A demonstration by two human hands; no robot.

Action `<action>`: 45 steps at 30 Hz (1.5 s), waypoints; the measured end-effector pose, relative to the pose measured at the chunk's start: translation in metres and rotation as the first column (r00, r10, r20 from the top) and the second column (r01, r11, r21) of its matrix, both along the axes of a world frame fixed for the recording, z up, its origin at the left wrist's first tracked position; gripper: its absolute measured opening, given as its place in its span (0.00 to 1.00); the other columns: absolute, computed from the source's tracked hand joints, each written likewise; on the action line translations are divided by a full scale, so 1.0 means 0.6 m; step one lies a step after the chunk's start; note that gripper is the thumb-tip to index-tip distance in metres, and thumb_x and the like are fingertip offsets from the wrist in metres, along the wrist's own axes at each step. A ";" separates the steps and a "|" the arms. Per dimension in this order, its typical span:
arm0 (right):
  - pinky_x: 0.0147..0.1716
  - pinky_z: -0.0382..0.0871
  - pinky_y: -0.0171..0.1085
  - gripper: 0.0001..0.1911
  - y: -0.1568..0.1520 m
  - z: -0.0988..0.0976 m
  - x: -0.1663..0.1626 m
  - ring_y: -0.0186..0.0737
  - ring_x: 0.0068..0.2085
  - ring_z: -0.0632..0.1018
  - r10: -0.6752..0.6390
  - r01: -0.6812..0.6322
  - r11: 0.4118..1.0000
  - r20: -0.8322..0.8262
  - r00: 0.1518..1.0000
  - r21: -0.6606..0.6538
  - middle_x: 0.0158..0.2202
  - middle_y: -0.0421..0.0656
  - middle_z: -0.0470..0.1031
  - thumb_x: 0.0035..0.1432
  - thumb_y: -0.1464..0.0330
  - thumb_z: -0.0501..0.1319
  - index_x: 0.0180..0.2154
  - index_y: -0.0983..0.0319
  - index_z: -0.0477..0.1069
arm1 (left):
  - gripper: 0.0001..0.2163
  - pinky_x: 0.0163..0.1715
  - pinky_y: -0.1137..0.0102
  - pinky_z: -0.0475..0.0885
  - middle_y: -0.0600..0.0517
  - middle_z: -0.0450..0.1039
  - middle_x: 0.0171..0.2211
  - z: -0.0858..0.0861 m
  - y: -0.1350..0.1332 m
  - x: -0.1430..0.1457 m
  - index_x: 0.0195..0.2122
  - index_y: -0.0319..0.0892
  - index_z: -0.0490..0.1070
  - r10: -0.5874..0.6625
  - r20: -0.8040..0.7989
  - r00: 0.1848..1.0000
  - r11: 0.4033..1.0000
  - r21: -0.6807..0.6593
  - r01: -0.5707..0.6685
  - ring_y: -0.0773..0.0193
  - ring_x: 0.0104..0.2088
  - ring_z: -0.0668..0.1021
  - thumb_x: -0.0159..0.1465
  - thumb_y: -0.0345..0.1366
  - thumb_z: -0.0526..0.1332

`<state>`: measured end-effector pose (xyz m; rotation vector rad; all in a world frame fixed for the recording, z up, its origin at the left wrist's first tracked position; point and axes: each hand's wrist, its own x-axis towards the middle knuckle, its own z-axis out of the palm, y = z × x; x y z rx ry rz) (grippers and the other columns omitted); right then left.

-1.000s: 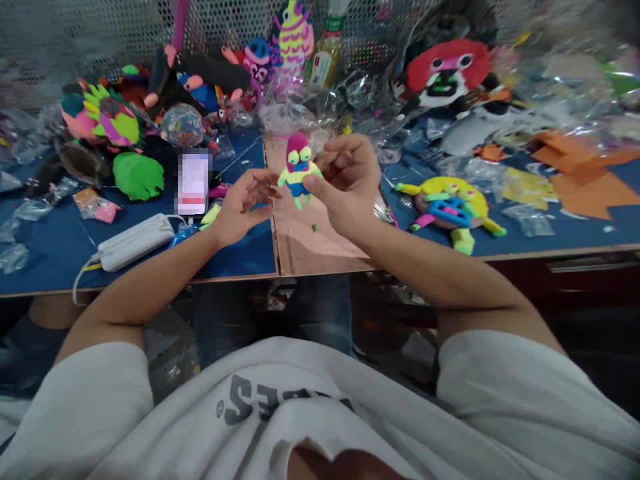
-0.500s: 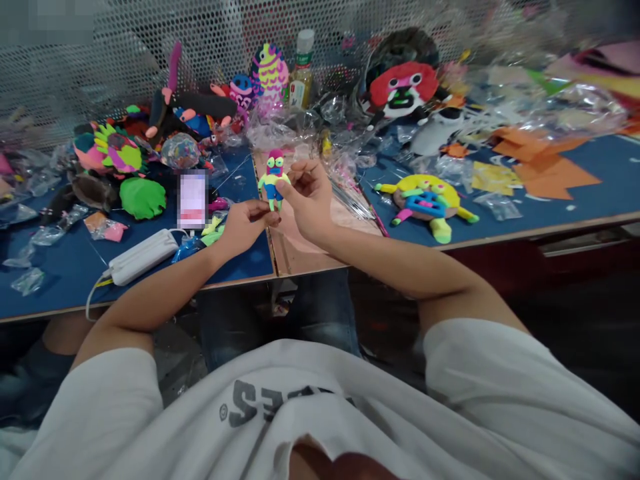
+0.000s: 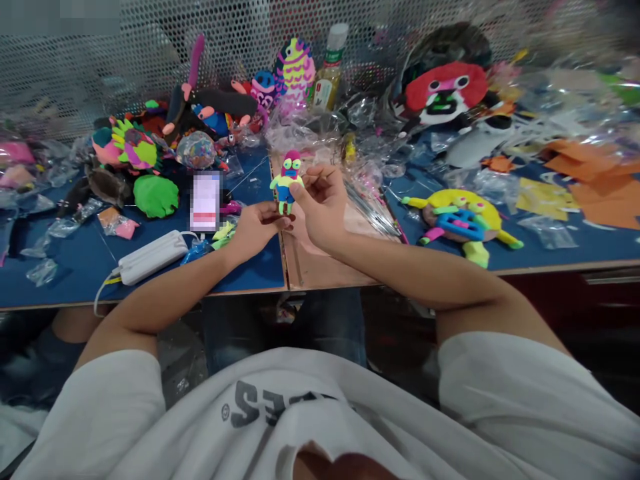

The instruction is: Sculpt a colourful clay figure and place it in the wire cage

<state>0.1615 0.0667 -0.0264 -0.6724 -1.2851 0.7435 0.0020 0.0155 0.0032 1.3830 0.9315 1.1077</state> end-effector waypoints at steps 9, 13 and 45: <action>0.49 0.81 0.51 0.30 -0.014 -0.005 0.018 0.49 0.51 0.81 -0.077 0.043 0.990 0.253 0.965 0.136 0.48 0.46 0.75 0.72 0.37 0.57 0.61 0.49 0.63 | 0.08 0.51 0.55 0.86 0.46 0.86 0.40 -0.008 0.004 0.006 0.39 0.42 0.77 -0.057 -0.059 0.997 0.998 0.024 0.058 0.56 0.40 0.88 0.63 0.36 0.73; 0.50 0.82 0.53 0.32 -0.016 -0.005 0.024 0.49 0.51 0.81 -0.036 0.021 0.997 0.224 0.974 0.071 0.47 0.45 0.75 0.68 0.34 0.61 0.57 0.49 0.65 | 0.13 0.54 0.57 0.83 0.48 0.84 0.41 -0.004 0.010 -0.012 0.45 0.42 0.76 -0.034 -0.069 0.997 0.996 0.084 0.040 0.56 0.44 0.87 0.60 0.33 0.73; 0.38 0.76 0.44 0.28 -0.004 -0.008 0.097 0.41 0.39 0.79 0.387 -0.350 0.919 0.251 0.887 -0.182 0.39 0.39 0.78 0.59 0.45 0.77 0.46 0.52 0.67 | 0.15 0.50 0.54 0.81 0.51 0.84 0.43 -0.013 0.047 -0.006 0.45 0.49 0.76 0.104 -0.450 0.887 0.958 0.284 0.032 0.50 0.46 0.85 0.59 0.34 0.77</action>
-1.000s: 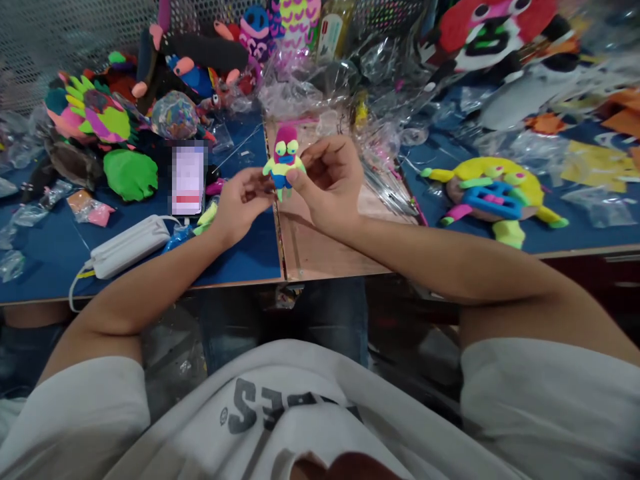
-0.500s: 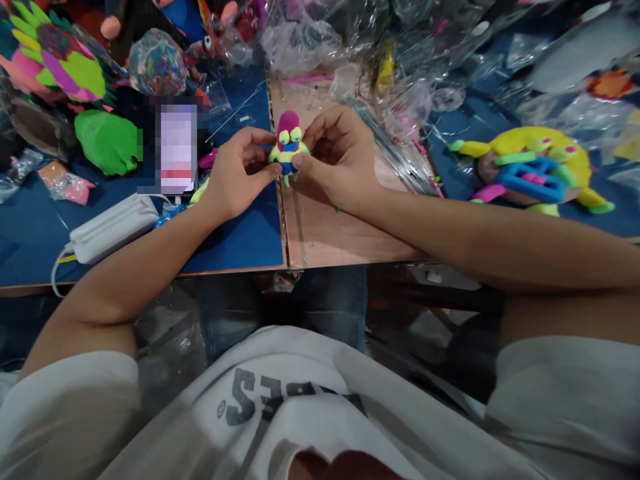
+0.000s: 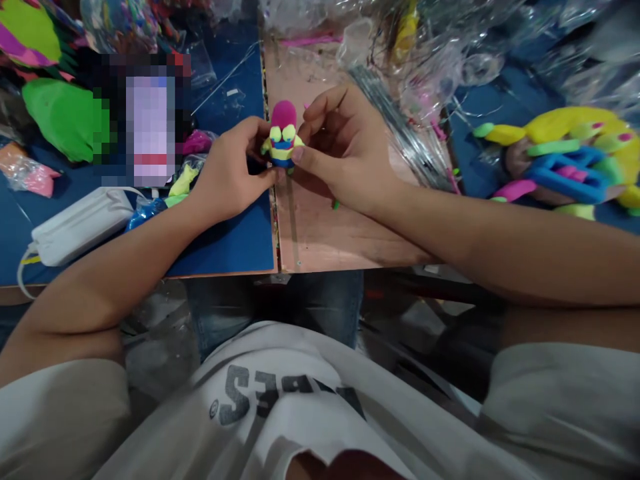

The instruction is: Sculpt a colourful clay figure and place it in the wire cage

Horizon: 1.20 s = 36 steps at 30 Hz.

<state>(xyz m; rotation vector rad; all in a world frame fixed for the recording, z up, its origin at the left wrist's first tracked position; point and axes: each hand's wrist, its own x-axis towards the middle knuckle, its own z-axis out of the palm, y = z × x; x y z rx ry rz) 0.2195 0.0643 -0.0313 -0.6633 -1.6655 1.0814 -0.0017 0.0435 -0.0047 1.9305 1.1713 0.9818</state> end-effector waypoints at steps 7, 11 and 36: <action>0.42 0.79 0.47 0.33 -0.008 0.026 -0.002 0.46 0.40 0.80 -0.041 0.035 0.997 -0.107 0.993 -0.063 0.40 0.41 0.80 0.50 0.42 0.80 0.43 0.51 0.69 | 0.21 0.56 0.48 0.81 0.53 0.85 0.42 -0.009 0.005 -0.004 0.51 0.51 0.72 -0.027 0.183 0.983 0.999 -0.037 0.034 0.50 0.50 0.84 0.63 0.47 0.79; 0.35 0.76 0.44 0.29 -0.007 0.024 0.003 0.44 0.37 0.80 -0.026 0.029 0.998 0.050 0.998 -0.057 0.38 0.43 0.81 0.54 0.41 0.78 0.40 0.54 0.74 | 0.23 0.57 0.47 0.83 0.56 0.85 0.47 -0.009 0.009 -0.006 0.49 0.53 0.73 -0.019 0.289 0.957 1.000 0.028 0.012 0.54 0.47 0.86 0.62 0.53 0.80; 0.28 0.65 0.41 0.28 0.000 0.002 -0.008 0.39 0.30 0.70 -0.071 0.072 0.997 0.179 0.981 0.004 0.29 0.41 0.74 0.63 0.39 0.71 0.33 0.57 0.71 | 0.39 0.59 0.47 0.83 0.47 0.84 0.50 -0.037 0.011 -0.015 0.67 0.49 0.63 -0.057 0.310 0.949 0.997 -0.040 0.073 0.47 0.53 0.86 0.60 0.43 0.82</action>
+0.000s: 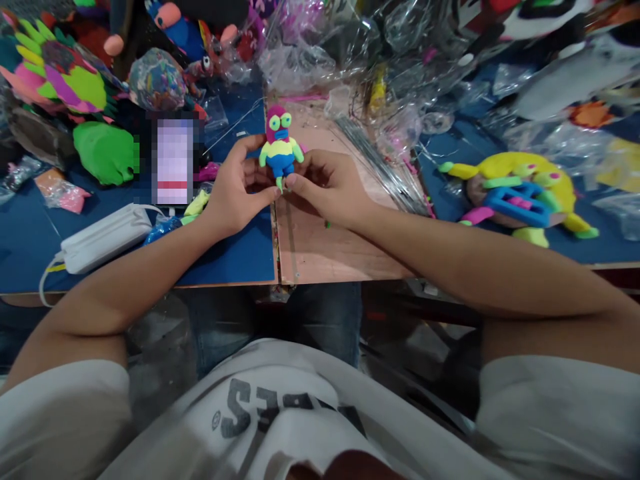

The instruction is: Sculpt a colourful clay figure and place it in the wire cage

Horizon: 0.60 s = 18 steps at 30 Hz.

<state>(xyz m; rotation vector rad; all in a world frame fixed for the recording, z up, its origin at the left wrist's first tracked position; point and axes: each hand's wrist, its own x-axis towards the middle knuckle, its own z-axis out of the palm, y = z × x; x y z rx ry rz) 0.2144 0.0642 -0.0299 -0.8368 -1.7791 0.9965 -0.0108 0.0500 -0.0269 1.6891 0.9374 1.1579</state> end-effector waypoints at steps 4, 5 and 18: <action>0.28 0.66 0.42 0.30 0.002 -0.004 -0.006 0.39 0.30 0.71 0.015 -0.020 0.998 -0.080 0.997 -0.059 0.30 0.41 0.74 0.59 0.38 0.73 0.32 0.56 0.70 | 0.39 0.60 0.47 0.81 0.47 0.83 0.50 -0.002 -0.004 0.003 0.68 0.49 0.62 -0.019 -0.011 1.000 1.000 0.000 0.019 0.45 0.56 0.85 0.61 0.42 0.81; 0.28 0.66 0.42 0.31 0.001 -0.003 -0.006 0.39 0.30 0.71 0.015 -0.021 0.998 -0.087 0.996 -0.067 0.30 0.41 0.75 0.58 0.37 0.74 0.33 0.56 0.70 | 0.39 0.60 0.46 0.81 0.46 0.82 0.50 -0.003 -0.005 0.005 0.68 0.49 0.62 -0.017 -0.008 1.000 1.000 0.006 0.018 0.45 0.56 0.85 0.61 0.42 0.80; 0.34 0.74 0.44 0.32 0.000 -0.003 -0.002 0.44 0.35 0.77 0.056 -0.059 0.996 -0.039 0.998 -0.069 0.35 0.42 0.77 0.57 0.34 0.71 0.37 0.55 0.70 | 0.37 0.56 0.56 0.83 0.48 0.83 0.50 -0.002 -0.013 0.010 0.70 0.51 0.62 -0.037 -0.004 0.999 0.999 0.025 0.037 0.51 0.52 0.87 0.64 0.38 0.78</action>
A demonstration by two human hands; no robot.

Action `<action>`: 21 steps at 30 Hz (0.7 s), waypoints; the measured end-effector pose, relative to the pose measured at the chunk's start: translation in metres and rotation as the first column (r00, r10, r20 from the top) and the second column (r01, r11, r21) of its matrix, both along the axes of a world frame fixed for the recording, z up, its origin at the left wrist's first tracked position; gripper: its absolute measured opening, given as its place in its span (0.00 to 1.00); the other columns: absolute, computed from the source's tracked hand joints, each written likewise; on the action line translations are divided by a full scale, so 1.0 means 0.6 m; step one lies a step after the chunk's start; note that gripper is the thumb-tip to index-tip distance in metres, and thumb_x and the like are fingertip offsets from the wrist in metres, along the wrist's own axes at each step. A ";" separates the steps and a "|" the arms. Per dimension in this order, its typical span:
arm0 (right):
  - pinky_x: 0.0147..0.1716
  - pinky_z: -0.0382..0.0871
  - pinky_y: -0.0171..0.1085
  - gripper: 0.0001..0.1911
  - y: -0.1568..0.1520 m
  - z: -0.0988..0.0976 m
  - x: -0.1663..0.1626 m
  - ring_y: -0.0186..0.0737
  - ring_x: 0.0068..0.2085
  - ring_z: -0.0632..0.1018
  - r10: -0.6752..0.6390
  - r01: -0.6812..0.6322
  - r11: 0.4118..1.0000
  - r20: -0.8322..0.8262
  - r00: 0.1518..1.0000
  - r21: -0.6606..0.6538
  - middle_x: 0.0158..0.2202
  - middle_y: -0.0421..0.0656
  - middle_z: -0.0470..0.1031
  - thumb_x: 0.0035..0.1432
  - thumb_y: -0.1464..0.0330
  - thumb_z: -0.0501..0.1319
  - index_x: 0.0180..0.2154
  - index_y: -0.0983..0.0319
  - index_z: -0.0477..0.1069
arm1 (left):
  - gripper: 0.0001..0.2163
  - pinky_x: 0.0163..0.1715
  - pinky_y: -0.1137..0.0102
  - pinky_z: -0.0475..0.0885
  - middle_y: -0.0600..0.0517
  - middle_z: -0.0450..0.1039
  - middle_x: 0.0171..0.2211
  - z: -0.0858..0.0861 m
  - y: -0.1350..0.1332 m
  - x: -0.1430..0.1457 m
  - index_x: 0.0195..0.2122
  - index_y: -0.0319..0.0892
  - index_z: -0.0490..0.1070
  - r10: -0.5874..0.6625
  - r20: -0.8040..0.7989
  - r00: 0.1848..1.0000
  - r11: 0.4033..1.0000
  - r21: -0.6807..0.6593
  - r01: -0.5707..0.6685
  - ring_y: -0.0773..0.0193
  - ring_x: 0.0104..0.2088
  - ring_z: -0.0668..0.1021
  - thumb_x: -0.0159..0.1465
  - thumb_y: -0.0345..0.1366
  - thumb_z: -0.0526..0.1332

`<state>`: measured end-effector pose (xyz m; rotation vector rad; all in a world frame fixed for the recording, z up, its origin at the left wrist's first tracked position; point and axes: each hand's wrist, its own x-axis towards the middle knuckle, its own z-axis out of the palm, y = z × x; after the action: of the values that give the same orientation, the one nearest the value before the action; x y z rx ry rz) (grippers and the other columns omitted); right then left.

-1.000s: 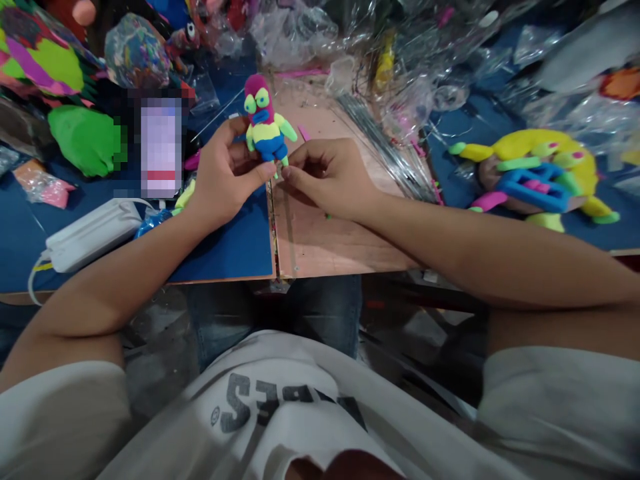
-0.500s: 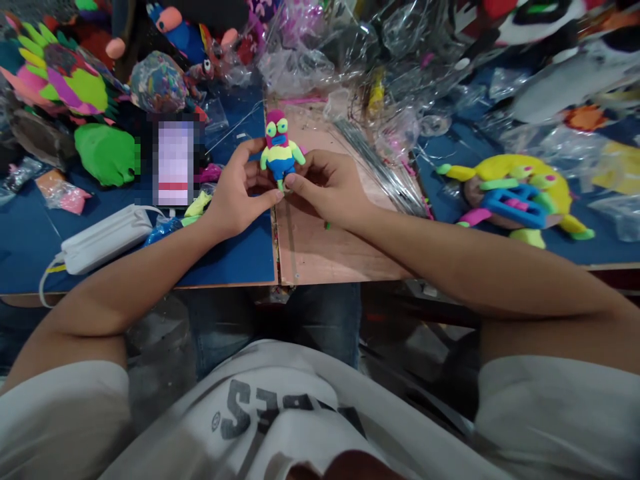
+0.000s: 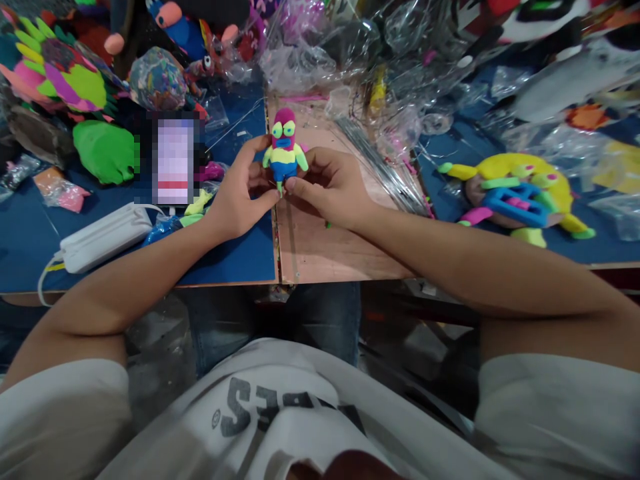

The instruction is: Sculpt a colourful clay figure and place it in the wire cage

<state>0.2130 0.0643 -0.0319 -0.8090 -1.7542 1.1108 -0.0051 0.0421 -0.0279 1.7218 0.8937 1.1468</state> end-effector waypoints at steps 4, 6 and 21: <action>0.33 0.73 0.42 0.31 0.000 0.001 0.002 0.43 0.36 0.77 0.000 -0.002 0.999 0.042 0.999 0.041 0.36 0.42 0.78 0.60 0.35 0.69 0.38 0.55 0.71 | 0.34 0.55 0.56 0.84 0.49 0.83 0.48 0.001 0.001 0.000 0.69 0.52 0.63 0.005 -0.005 1.000 1.000 0.013 -0.004 0.51 0.51 0.88 0.66 0.40 0.76; 0.32 0.72 0.41 0.31 0.000 0.003 0.003 0.43 0.35 0.76 -0.007 0.003 0.999 0.062 0.998 0.053 0.35 0.42 0.77 0.60 0.35 0.70 0.38 0.56 0.71 | 0.33 0.55 0.56 0.84 0.49 0.84 0.49 0.001 0.002 -0.001 0.68 0.52 0.63 -0.009 0.001 1.000 0.999 0.041 0.009 0.52 0.50 0.88 0.66 0.40 0.76; 0.32 0.72 0.43 0.29 -0.003 0.018 0.010 0.45 0.35 0.74 -0.003 -0.006 0.997 0.121 0.993 0.073 0.34 0.43 0.76 0.59 0.37 0.72 0.37 0.55 0.71 | 0.32 0.60 0.56 0.82 0.47 0.83 0.53 0.002 0.002 0.000 0.68 0.50 0.65 -0.003 -0.018 1.000 0.999 0.035 0.004 0.53 0.53 0.86 0.65 0.38 0.76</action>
<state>0.2193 0.0623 -0.0212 -0.8446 -1.8851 1.0102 -0.0053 0.0432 -0.0268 1.7636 0.8861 1.1527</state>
